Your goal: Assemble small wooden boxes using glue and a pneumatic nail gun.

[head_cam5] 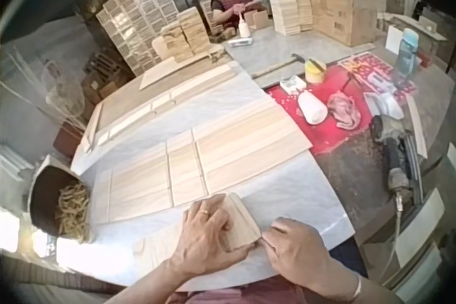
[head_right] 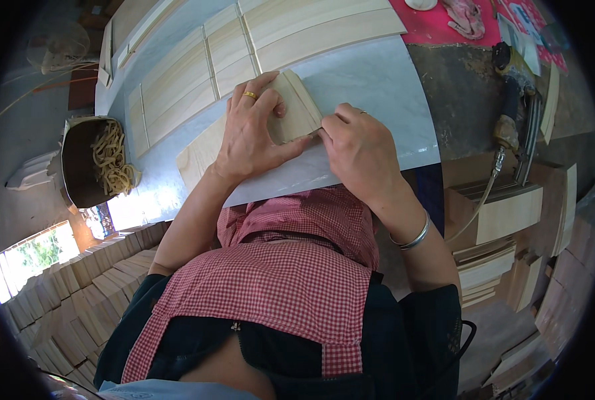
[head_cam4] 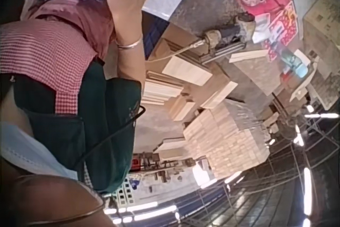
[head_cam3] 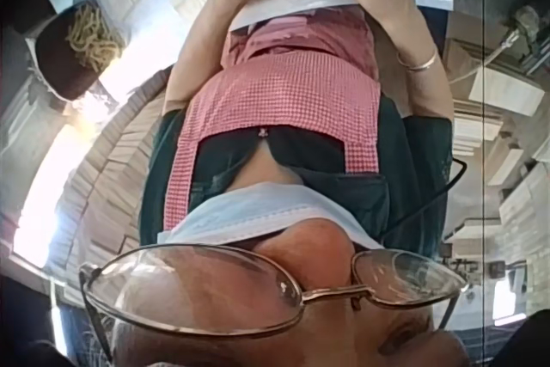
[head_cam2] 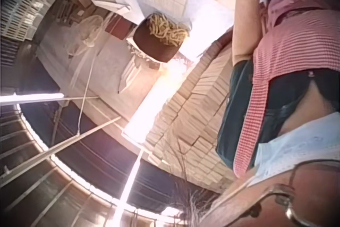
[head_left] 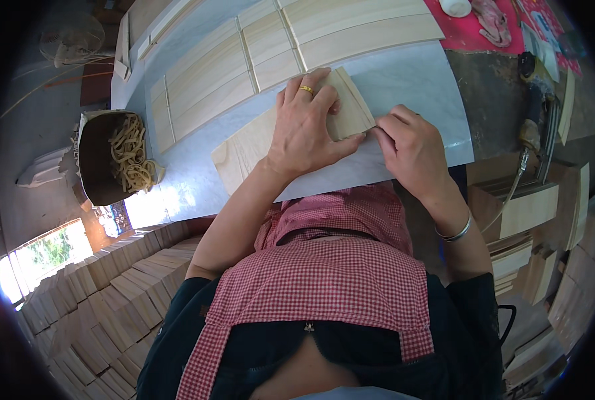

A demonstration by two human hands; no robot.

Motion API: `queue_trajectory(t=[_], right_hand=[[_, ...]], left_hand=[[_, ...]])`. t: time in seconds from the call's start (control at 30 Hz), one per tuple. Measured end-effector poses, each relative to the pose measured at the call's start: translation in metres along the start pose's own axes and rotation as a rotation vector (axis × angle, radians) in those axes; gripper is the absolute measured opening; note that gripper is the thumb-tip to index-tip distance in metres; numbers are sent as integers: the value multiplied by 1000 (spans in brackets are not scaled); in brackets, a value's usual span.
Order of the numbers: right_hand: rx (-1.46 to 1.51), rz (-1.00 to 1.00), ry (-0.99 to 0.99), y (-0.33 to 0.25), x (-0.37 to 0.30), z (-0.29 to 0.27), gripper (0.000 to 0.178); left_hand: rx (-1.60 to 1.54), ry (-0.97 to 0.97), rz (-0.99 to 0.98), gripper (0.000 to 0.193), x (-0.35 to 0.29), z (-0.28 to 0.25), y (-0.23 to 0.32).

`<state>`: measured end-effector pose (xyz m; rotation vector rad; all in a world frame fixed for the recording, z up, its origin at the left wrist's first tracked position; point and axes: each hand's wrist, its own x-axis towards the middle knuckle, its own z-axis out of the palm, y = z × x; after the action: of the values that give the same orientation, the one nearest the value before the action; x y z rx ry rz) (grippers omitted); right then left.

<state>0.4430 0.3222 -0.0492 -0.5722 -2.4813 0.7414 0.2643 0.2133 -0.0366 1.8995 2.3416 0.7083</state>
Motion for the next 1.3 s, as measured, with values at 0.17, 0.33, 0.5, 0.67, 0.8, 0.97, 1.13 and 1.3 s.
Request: queue_trajectory(t=[0.17, 0.33, 0.5, 0.67, 0.8, 0.97, 1.13, 1.3], right_hand=[[-34, -55, -27, 2, 6, -4, 12], [-33, -108, -25, 4, 9, -5, 18], [-2, -126, -18, 5, 11, -5, 20], [4, -132, -32, 9, 9, -4, 16], [95, -69, -100, 14, 14, -8, 7], [345, 94, -257, 19, 28, -12, 18], [309, 2, -242, 20, 43, -6, 34], [398, 133, -215, 10, 60, 5, 35]], left_hand=[[-10, -10, 10, 48, 2, 0, -2], [-49, -8, 27, 47, 3, 0, -6], [-74, -1, 26, 46, 3, 0, -6], [-64, 30, 24, 46, 1, 2, -5], [-54, 50, 20, 46, -1, 4, -5], [-64, 49, 7, 46, -3, 4, -5], [-73, 52, 12, 46, -3, 2, -4], [-70, 57, 22, 45, -3, 2, -4]])
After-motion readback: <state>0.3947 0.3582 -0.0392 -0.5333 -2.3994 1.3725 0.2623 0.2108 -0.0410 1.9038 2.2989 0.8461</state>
